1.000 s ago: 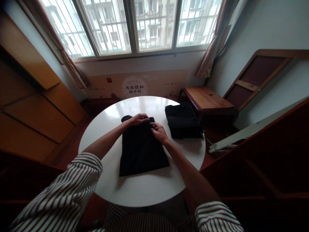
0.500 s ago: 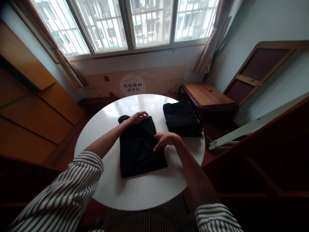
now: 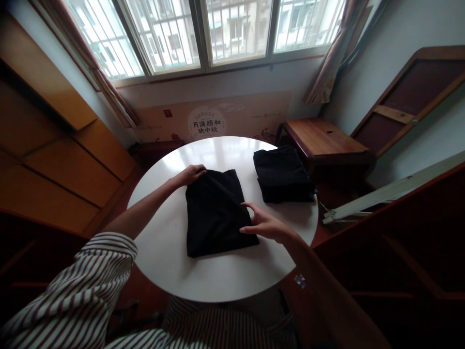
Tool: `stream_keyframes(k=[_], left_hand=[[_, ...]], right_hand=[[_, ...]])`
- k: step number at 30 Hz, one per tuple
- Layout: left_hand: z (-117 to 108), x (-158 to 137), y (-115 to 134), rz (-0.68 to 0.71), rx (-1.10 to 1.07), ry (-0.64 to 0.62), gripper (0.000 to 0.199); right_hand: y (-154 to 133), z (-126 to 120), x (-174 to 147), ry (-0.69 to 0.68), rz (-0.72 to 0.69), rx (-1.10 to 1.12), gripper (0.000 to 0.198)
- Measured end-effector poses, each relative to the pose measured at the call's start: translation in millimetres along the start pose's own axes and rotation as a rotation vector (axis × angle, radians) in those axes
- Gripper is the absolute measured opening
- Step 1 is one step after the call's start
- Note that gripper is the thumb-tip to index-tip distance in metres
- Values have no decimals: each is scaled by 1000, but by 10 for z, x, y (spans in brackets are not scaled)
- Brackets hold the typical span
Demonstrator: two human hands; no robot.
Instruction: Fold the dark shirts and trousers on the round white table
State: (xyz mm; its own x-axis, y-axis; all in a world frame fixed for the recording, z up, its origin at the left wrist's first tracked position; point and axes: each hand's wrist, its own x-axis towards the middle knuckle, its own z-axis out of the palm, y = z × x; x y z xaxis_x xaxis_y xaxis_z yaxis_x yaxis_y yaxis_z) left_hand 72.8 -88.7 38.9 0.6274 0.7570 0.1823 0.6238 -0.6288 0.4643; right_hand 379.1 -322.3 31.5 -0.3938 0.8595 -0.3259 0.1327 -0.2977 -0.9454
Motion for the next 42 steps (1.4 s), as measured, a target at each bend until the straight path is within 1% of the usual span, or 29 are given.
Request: stream_keyframes(k=[3, 6, 8, 10, 12, 13, 15, 17, 18, 20, 21, 23, 24, 26, 28, 30, 33, 36, 39, 42], left_hand=[[32, 83, -13, -16, -60, 44, 32], [45, 214, 57, -10, -53, 31, 29], [45, 248, 192, 9, 44, 64, 23], [55, 154, 425, 57, 163, 145, 21], [94, -118, 748, 126, 226, 187, 21], [126, -320, 925, 164, 229, 163, 24], [213, -811, 1259, 253, 231, 65, 32], [317, -1328, 1494, 329, 250, -25, 32], [370, -1561, 1560, 350, 266, -47, 31], [473, -1929, 1588, 345, 309, -56, 34], [520, -2058, 1565, 336, 332, -50, 34], [597, -2208, 1491, 324, 372, -32, 31], [627, -2240, 1459, 324, 383, -22, 30], [668, -2242, 1431, 333, 386, -1, 32], [695, -2198, 1457, 350, 389, 25, 35], [720, -2140, 1513, 373, 431, 28, 34], [752, -2070, 1596, 422, 539, -6, 30], [766, -2037, 1635, 449, 619, -11, 23], [768, -2040, 1637, 477, 650, 6, 15], [766, -2066, 1632, 540, 628, 44, 14]], right_hand=[[153, 13, -129, 43, -54, 86, 87], [208, -55, -166, 102, -47, 66, 84], [177, -93, -150, 94, -23, 35, 81], [109, -95, -111, 65, -12, 15, 75], [33, -65, -64, 68, -9, -3, 74], [4, -45, -45, 91, -9, -20, 77], [-24, -10, -30, 147, -24, -61, 92], [-10, 2, -58, 161, -56, -87, 107], [8, -1, -85, 151, -71, -90, 112], [44, -24, -145, 115, -76, -85, 115], [55, -41, -162, 97, -63, -90, 115], [43, -84, -133, 85, -37, -137, 108], [15, -107, -73, 103, -39, -189, 100], [-89, -153, 149, 190, -90, -335, 74], [-247, -194, 485, 305, -178, -498, 45], [-419, -226, 871, 396, -249, -646, 30], [-598, -256, 1387, 492, -306, -834, 27], [-595, -271, 1719, 517, -317, -920, 29], [-460, -279, 1875, 536, -332, -917, 19], [-318, -293, 1921, 557, -366, -881, 14]])
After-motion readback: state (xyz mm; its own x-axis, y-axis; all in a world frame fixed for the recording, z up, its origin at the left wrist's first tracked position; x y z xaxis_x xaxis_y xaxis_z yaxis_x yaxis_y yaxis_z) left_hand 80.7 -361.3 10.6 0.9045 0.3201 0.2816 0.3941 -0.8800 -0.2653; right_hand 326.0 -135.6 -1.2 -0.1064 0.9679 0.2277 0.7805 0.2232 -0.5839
